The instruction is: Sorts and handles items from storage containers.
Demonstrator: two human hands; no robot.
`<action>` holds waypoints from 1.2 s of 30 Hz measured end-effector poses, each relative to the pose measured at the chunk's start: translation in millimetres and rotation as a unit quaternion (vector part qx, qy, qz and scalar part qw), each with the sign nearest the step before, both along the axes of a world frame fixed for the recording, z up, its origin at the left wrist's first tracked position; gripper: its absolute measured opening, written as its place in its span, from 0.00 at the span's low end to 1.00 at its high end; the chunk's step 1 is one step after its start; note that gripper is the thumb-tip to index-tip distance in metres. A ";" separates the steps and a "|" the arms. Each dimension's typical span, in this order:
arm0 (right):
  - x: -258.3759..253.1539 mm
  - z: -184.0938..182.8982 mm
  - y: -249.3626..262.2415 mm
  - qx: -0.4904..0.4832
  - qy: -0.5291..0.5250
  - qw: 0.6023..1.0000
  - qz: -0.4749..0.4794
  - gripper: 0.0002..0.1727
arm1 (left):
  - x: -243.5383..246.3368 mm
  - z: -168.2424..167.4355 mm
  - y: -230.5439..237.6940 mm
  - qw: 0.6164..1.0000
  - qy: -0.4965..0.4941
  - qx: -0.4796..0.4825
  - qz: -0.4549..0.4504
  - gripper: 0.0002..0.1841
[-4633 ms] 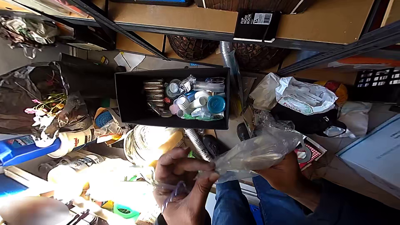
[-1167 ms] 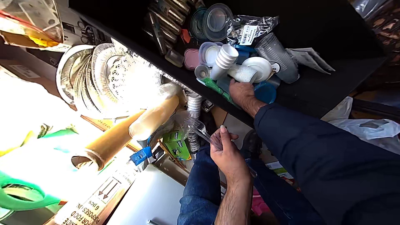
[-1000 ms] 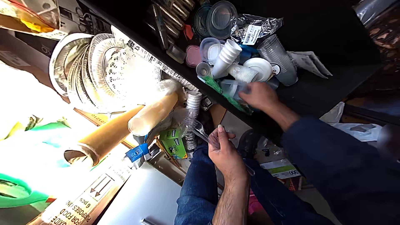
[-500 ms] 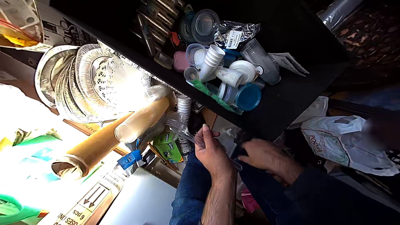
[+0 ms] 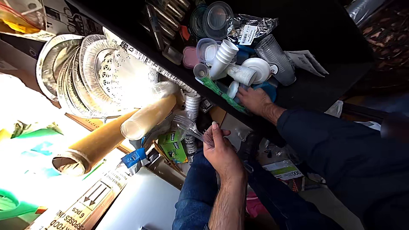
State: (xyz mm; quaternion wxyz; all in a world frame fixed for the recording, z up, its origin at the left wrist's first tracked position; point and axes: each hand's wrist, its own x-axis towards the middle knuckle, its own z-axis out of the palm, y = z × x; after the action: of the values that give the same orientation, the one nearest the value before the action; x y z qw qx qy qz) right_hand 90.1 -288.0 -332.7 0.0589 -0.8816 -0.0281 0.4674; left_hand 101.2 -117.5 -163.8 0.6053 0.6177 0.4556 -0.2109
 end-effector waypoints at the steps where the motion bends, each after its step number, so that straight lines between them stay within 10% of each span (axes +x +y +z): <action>1: -10.0 -6.9 -4.5 0.014 -0.064 0.998 -0.011 0.24 | 0.7 0.2 -0.2 1.000 0.001 -0.005 0.005 0.12; 7: -11.4 53.0 -18.6 0.044 0.020 0.998 -0.026 0.17 | 8.4 0.6 -0.4 1.000 0.002 -0.018 0.021 0.12; 10: -68.5 76.3 -17.8 0.048 -0.153 0.979 -0.128 0.07 | 10.6 0.5 -2.0 0.999 0.005 -0.022 0.029 0.12; 15: -128.7 138.5 6.5 -0.006 -0.275 0.929 -0.246 0.18 | 7.4 2.5 -6.8 0.999 0.011 -0.026 0.018 0.11; 26: -141.7 121.1 14.7 -0.046 -0.248 0.910 -0.329 0.09 | -7.3 1.1 -21.3 0.999 0.020 -0.032 -0.015 0.11; 30: -146.6 133.2 23.6 0.003 -0.348 0.883 -0.316 0.12 | -17.7 -0.3 -19.8 0.984 0.011 -0.032 -0.176 0.15; 36: -157.3 163.0 34.4 0.118 -0.463 0.824 -0.303 0.07 | -27.3 2.3 -20.6 0.919 -0.006 -0.033 -0.392 0.48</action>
State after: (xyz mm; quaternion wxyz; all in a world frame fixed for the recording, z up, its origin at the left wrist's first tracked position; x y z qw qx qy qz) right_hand -67.2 -253.6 -169.7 0.2816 -0.9448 0.1617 -0.0444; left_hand 73.9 -138.1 -161.5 0.4970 0.7279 0.1663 -0.4422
